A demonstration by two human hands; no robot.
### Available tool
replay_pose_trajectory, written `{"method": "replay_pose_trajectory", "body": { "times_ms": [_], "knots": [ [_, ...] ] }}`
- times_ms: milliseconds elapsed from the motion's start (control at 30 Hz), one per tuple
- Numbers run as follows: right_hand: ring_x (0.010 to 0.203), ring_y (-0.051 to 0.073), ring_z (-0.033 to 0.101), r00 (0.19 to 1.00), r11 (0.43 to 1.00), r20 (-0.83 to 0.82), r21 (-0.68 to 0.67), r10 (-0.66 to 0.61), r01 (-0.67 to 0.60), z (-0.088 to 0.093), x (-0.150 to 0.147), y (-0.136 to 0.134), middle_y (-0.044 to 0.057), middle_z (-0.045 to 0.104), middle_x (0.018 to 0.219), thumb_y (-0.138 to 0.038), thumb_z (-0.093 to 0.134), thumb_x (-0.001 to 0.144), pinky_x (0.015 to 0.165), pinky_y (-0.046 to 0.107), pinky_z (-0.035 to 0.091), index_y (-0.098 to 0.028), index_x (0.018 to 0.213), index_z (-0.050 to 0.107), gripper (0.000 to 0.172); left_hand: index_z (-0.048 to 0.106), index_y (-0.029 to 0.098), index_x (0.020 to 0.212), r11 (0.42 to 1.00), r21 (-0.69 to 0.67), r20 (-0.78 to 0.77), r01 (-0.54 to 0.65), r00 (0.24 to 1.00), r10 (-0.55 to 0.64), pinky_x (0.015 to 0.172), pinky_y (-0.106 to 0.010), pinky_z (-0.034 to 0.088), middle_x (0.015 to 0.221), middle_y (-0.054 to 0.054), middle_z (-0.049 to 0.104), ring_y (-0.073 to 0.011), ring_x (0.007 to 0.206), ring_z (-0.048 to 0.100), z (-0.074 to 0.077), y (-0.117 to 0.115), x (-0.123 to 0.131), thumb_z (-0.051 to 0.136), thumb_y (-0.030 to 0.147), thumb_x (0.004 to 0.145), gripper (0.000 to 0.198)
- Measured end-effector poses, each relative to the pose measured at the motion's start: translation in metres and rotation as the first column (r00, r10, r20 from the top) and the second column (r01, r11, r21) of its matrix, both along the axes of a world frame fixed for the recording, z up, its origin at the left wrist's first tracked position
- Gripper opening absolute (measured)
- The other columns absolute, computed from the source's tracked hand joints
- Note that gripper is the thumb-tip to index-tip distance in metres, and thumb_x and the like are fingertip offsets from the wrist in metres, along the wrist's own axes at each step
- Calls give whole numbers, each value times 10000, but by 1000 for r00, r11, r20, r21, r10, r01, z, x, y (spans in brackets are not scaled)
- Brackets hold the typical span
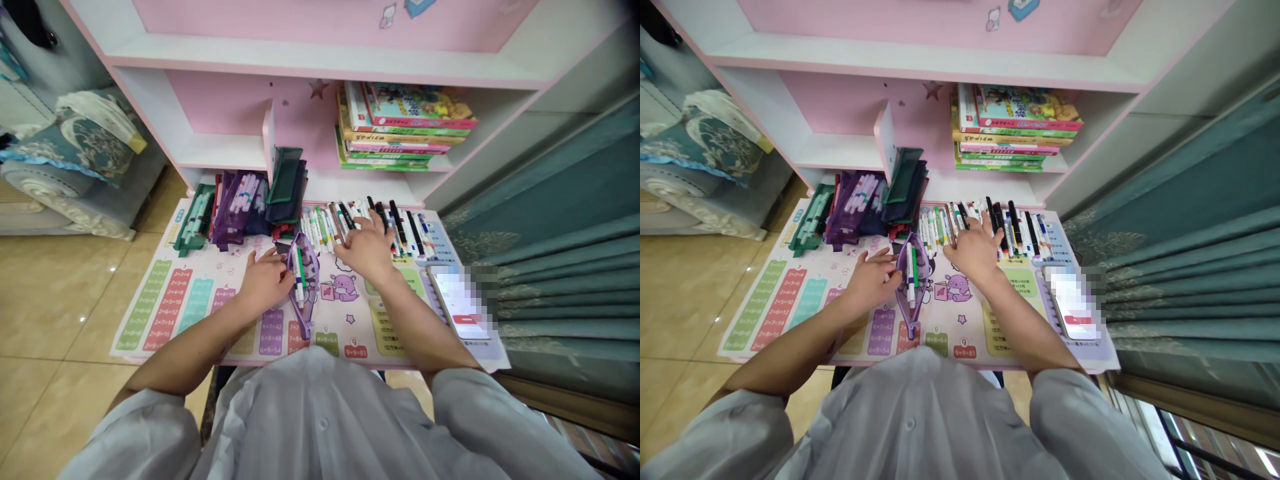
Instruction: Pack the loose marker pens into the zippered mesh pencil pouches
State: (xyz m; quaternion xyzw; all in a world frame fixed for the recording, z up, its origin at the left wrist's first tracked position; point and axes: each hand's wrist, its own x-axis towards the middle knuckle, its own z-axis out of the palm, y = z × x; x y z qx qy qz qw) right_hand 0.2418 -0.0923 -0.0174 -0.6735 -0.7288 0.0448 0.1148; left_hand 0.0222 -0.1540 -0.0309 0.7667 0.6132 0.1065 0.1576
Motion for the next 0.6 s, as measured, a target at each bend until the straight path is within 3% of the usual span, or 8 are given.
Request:
{"method": "replay_pose_trajectory", "body": {
  "times_ms": [133, 300, 467, 600],
  "knots": [
    [1417, 414, 316, 981, 994, -162, 47, 107, -101, 31, 4, -25, 102, 573, 1384, -254, 618, 674, 1070, 664, 289, -183, 524, 588, 168, 646, 192, 624, 1000, -9, 1, 0, 1000, 0, 1120, -636, 271, 1246, -81, 697, -310, 1340, 503, 0, 0, 0, 453, 245, 856, 306],
    [1436, 381, 324, 945, 955, -199, -99, 258, -281, 49, 3, -47, 105, 586, 1383, -233, 632, 653, 1095, 632, 299, -190, 487, 518, 206, 652, 192, 628, 1000, -10, -13, 2, 1000, -2, 1105, -641, 289, 1247, -85, 697, -313, 1341, 501, 3, 0, 1, 447, 248, 864, 318],
    [1423, 386, 342, 919, 912, -181, -154, 351, -379, 50, -1, -56, 103, 583, 1385, -210, 649, 649, 1099, 653, 286, -189, 479, 517, 216, 668, 193, 648, 1000, -18, -12, 0, 1000, 0, 1112, -636, 284, 1259, -92, 691, -312, 1350, 489, 4, 0, 2, 447, 254, 865, 316],
    [1436, 379, 325, 903, 899, -203, -148, 380, -412, 36, -11, -58, 108, 572, 1400, -211, 647, 663, 1100, 667, 262, -189, 493, 540, 203, 667, 190, 653, 1000, -23, -5, -8, 1000, 8, 1117, -638, 271, 1278, -94, 679, -313, 1352, 485, 3, 0, 2, 452, 258, 863, 308]
  ]
}}
